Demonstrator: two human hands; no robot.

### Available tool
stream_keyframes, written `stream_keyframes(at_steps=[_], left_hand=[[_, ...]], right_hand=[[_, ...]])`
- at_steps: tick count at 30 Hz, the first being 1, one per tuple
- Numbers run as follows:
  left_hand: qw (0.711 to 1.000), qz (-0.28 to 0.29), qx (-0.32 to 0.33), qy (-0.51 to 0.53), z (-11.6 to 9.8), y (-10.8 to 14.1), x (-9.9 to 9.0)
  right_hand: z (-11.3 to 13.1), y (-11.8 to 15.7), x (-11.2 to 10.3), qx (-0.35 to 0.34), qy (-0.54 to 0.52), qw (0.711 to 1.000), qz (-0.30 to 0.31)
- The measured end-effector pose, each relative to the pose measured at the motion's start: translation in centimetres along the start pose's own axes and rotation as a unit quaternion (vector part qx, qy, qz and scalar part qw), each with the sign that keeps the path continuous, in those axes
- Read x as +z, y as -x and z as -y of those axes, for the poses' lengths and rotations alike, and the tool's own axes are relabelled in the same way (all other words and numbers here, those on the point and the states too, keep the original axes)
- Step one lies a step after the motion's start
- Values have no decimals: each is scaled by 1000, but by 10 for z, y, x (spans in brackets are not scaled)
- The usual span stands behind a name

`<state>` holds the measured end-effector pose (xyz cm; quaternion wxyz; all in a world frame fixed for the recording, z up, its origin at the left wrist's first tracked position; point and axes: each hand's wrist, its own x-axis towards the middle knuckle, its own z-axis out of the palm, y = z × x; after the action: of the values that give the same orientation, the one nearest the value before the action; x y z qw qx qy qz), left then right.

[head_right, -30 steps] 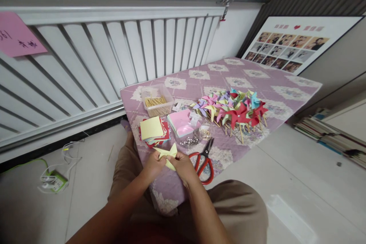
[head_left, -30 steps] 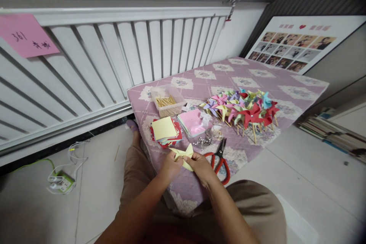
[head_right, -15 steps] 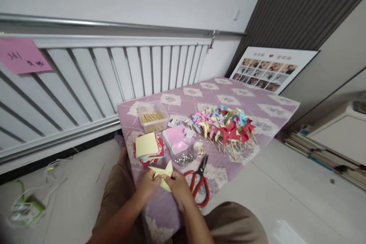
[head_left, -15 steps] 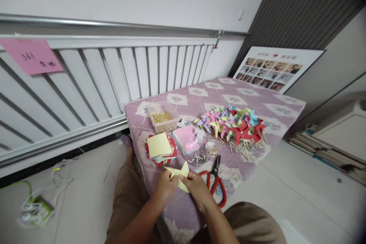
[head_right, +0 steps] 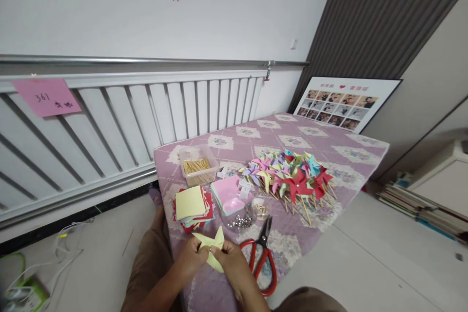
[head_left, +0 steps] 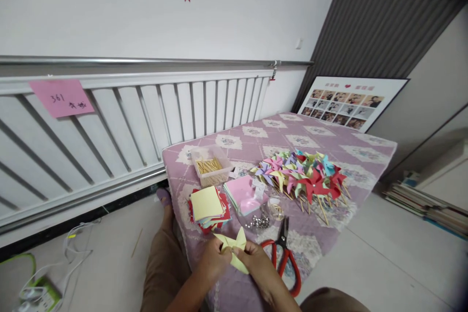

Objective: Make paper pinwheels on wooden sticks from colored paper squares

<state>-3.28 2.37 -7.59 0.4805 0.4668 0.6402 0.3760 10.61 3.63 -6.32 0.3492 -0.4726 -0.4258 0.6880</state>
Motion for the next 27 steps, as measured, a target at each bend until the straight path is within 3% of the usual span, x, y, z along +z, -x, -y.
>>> stream_keyframes(at_steps=[17, 27], left_hand=[[998, -58, 6, 0, 20, -3, 13], [994, -57, -9, -97, -8, 10, 4]], right_hand=[[-5, 1, 4, -10, -15, 999, -26], [-1, 6, 7, -17, -19, 999, -36]])
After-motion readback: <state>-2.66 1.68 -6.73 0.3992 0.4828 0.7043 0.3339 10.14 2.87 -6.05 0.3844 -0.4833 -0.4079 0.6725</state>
